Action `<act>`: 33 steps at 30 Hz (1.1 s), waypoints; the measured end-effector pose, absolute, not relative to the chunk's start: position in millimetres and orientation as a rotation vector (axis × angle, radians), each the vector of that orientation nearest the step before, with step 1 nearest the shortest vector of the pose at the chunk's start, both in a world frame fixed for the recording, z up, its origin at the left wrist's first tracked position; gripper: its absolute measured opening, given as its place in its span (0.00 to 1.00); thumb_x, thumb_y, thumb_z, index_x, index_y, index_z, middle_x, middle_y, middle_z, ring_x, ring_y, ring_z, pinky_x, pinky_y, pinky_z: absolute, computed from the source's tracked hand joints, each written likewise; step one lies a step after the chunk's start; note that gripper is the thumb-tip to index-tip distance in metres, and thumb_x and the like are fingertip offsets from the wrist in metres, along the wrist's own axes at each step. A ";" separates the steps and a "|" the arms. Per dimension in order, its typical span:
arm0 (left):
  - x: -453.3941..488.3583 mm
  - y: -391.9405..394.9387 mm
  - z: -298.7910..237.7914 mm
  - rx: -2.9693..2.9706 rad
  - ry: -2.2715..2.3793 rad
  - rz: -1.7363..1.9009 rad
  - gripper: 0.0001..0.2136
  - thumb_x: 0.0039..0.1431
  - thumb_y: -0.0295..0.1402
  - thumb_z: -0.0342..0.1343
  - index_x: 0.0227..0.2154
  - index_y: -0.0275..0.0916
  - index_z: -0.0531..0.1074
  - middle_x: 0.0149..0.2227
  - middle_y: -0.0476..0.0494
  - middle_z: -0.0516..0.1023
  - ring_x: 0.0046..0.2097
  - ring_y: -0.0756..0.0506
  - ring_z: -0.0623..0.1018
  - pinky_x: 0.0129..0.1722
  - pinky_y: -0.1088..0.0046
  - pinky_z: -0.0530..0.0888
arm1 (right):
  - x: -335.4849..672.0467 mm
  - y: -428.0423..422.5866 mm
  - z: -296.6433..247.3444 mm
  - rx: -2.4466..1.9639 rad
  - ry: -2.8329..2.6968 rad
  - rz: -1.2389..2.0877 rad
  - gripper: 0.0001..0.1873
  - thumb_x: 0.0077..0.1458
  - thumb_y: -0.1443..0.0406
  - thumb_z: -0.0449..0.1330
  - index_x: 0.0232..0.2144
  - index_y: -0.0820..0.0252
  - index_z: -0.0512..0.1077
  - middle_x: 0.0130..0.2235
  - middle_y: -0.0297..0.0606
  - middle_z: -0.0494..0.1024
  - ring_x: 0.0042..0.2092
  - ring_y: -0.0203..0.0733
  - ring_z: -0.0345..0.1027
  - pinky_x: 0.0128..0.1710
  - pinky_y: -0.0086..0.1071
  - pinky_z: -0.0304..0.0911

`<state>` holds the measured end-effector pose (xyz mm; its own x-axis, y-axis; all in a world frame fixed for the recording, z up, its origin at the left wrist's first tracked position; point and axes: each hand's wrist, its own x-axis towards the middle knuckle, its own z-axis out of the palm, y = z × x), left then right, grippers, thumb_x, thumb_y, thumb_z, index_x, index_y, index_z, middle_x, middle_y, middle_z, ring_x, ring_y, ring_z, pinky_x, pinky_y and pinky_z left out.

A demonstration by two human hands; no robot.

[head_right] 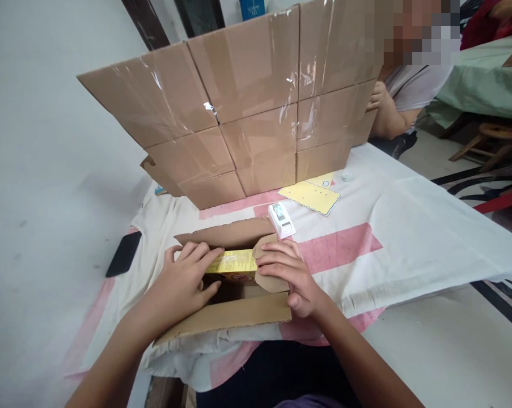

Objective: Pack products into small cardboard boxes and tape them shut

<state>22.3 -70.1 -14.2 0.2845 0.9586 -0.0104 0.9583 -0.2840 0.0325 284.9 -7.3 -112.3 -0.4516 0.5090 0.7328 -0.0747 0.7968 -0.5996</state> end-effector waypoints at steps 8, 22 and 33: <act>28.4 -64.5 -15.9 2.450 1.835 -0.013 0.14 0.58 0.41 0.64 0.42 0.40 0.75 0.43 0.42 0.74 0.51 0.35 0.70 0.53 0.49 0.62 | 282.7 -6.0 -118.2 -0.339 -1.914 0.680 0.36 0.69 0.40 0.39 0.47 0.53 0.78 0.47 0.41 0.82 0.60 0.58 0.67 0.62 0.54 0.52; -46.2 -81.6 -77.8 2.127 1.085 1.054 0.49 0.54 0.73 0.28 0.62 0.48 0.72 0.60 0.38 0.78 0.67 0.32 0.68 0.73 0.51 0.49 | 291.1 -10.3 -111.7 -0.364 -2.025 0.643 0.32 0.66 0.39 0.48 0.53 0.54 0.75 0.57 0.46 0.77 0.65 0.62 0.61 0.66 0.62 0.54; -9.7 -66.4 -20.3 2.288 1.512 0.302 0.26 0.58 0.48 0.66 0.59 0.52 0.74 0.57 0.45 0.80 0.57 0.36 0.72 0.56 0.51 0.65 | 277.5 -6.1 -122.7 -0.399 -1.869 0.538 0.27 0.67 0.43 0.50 0.46 0.53 0.79 0.48 0.45 0.82 0.60 0.62 0.66 0.60 0.63 0.63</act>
<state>-9.7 -66.4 -20.3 0.3977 0.9170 -0.0298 0.8354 -0.3485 0.4251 277.5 -6.1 -122.7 -0.3463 0.5134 0.7852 0.0171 0.8403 -0.5419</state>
